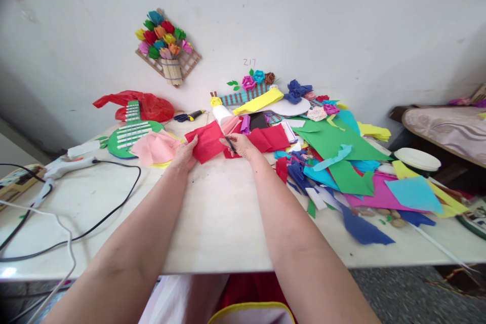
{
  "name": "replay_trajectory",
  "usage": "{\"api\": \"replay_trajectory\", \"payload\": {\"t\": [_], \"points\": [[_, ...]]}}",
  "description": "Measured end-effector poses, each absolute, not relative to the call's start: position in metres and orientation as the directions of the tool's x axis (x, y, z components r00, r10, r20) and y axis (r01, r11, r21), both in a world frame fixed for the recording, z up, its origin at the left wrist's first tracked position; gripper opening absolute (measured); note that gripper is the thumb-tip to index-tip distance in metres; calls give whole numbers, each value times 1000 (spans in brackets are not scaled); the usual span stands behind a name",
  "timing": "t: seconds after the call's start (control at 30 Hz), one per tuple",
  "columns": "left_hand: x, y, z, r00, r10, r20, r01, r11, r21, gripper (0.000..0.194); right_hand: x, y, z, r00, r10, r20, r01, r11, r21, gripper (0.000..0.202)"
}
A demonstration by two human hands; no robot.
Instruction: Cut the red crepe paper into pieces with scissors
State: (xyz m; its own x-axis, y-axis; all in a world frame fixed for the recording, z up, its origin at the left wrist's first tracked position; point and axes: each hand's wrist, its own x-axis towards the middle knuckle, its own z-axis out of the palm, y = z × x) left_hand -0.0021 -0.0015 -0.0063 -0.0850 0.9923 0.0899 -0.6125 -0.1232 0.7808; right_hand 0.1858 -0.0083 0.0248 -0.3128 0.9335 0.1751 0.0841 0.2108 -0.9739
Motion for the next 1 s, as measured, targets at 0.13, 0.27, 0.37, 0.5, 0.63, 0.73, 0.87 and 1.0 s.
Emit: {"api": "replay_trajectory", "payload": {"t": [0.13,0.27,0.37,0.5,0.63,0.73,0.87,1.0], "points": [[-1,-3,-5,-83,992,91,-613,-123,780,12,185,-12,29,-309,936,168,78,201,-976,28],[-2,-2,-6,-81,992,94,-618,-124,776,12,187,-12,27,-302,945,122,111,162,-980,28],[-3,-1,-8,-59,993,98,-615,-114,780,13,189,-8,23,-330,938,105,134,157,-978,30],[-2,-2,-7,-32,994,104,-612,-102,784,15,193,-6,20,-352,926,133,132,190,-973,33],[-2,-4,-6,-8,996,90,-598,-77,798,13,193,-7,20,-359,920,156,106,207,-973,35],[-1,-4,-6,-9,998,70,-584,-62,809,11,193,-8,21,-348,924,160,89,203,-975,36],[0,-5,-5,4,997,73,-578,-57,814,10,193,-7,21,-336,931,145,85,184,-979,35],[0,-5,-6,10,997,83,-581,-62,811,9,193,-6,21,-335,932,137,80,173,-982,34]]}}
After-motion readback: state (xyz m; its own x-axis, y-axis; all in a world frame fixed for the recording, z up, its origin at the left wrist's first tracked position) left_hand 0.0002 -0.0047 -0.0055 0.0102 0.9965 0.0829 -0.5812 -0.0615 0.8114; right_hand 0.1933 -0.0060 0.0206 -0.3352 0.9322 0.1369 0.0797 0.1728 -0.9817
